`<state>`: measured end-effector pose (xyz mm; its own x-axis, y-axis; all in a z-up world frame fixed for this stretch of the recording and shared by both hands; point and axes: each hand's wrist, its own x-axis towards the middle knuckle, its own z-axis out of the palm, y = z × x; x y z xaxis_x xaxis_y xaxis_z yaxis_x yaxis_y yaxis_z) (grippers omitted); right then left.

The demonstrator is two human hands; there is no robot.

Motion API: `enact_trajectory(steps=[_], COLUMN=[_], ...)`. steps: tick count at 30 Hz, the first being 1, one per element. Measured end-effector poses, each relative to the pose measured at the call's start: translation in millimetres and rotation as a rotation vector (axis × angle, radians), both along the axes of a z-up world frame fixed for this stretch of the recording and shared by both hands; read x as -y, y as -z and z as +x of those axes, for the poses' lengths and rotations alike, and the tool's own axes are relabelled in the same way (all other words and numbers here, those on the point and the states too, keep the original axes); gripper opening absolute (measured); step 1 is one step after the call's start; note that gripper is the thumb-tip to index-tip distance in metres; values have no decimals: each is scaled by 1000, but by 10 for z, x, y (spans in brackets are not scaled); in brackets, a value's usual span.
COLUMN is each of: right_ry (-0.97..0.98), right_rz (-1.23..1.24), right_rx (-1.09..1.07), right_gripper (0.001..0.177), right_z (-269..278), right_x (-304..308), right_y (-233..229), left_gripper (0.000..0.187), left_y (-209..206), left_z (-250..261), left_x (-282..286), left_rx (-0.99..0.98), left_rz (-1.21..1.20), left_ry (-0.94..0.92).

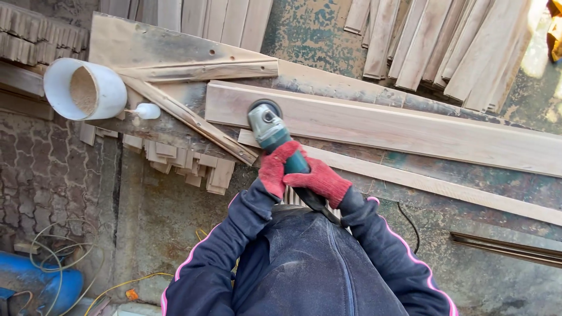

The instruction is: Sanding a long piece of wood using an angle grinder with a sanding disc.

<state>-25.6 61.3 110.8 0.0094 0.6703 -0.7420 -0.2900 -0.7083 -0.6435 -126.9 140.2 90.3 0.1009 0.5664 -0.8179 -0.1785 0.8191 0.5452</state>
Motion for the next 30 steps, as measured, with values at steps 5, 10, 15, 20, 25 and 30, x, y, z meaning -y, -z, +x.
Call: enact_trajectory(steps=[5,10,15,20,25,30], right_ry=[-38,73,332,590,711,585], right_rz=[-10,-46,-106,-148,-208,-137], right_rx=[18,17,54,72,84,94], right_gripper=[58,51,42,38,35,39], right_z=[38,363,705,893,860,809], right_x=[-36,336,1018,1802,1904,1843], right_y=[-2,-42,107,523,162,414], left_gripper=[54,39,32,70,71,68], left_y=[-15,176,739,912,992,941], left_z=[99,442,990,1477,1728,1478], left_x=[-43,272,828,1403,1707,1497], left_rx=[-153,32,149,312,186,70], left_rz=[-35,-55,-139,-18,-210,-207], left_ry=[23,49,242,600,486,505])
